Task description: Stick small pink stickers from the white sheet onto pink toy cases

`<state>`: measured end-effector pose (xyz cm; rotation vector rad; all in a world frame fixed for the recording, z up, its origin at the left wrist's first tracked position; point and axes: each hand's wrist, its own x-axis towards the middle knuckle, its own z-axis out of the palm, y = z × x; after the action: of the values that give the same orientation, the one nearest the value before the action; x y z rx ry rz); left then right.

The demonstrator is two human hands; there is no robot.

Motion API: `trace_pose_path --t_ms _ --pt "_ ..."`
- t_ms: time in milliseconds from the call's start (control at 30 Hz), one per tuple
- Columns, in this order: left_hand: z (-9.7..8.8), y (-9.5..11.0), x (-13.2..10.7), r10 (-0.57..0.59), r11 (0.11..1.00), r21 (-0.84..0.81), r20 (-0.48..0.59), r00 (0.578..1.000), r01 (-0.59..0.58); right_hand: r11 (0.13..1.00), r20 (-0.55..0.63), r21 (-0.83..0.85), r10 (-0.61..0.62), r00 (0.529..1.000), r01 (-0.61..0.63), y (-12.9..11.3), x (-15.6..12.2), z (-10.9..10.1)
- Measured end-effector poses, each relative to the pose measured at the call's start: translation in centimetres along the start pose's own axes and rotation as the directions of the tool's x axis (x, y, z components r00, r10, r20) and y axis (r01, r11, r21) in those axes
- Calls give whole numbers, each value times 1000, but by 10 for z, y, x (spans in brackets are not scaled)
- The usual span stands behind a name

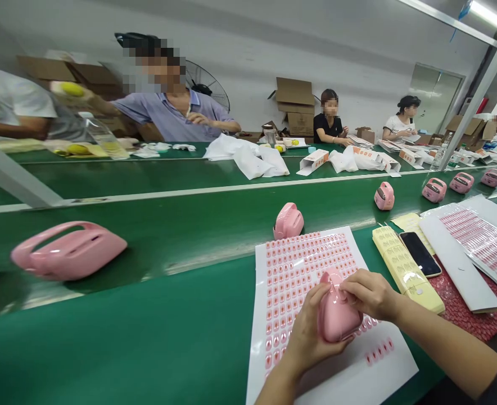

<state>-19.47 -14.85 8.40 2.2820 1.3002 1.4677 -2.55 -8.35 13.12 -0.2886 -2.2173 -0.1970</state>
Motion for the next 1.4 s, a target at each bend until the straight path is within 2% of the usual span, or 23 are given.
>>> trace_pose_path --t_ms 100,333,567,967,1200,1400 --pt "1 0 0 -14 1000 -15 -5 1000 14 996 44 -43 -75 996 77 0 -1 -2" --pt "2 0 -1 6 1000 -27 -17 1000 -7 989 30 -43 -137 990 139 0 0 -9" --pt "3 -1 -3 12 999 -34 -16 1000 -12 988 15 11 -153 988 153 1 -3 -11" --pt "0 -4 -4 10 999 -31 -19 1000 -11 987 21 3 -162 987 162 1 -5 -7" --pt "-2 -4 -5 22 999 -29 -38 999 -24 984 54 5 -177 983 177 0 -2 -9" --pt "-4 -2 -3 13 1000 -11 -11 1000 -13 977 95 16 -212 973 212 0 1 -10"
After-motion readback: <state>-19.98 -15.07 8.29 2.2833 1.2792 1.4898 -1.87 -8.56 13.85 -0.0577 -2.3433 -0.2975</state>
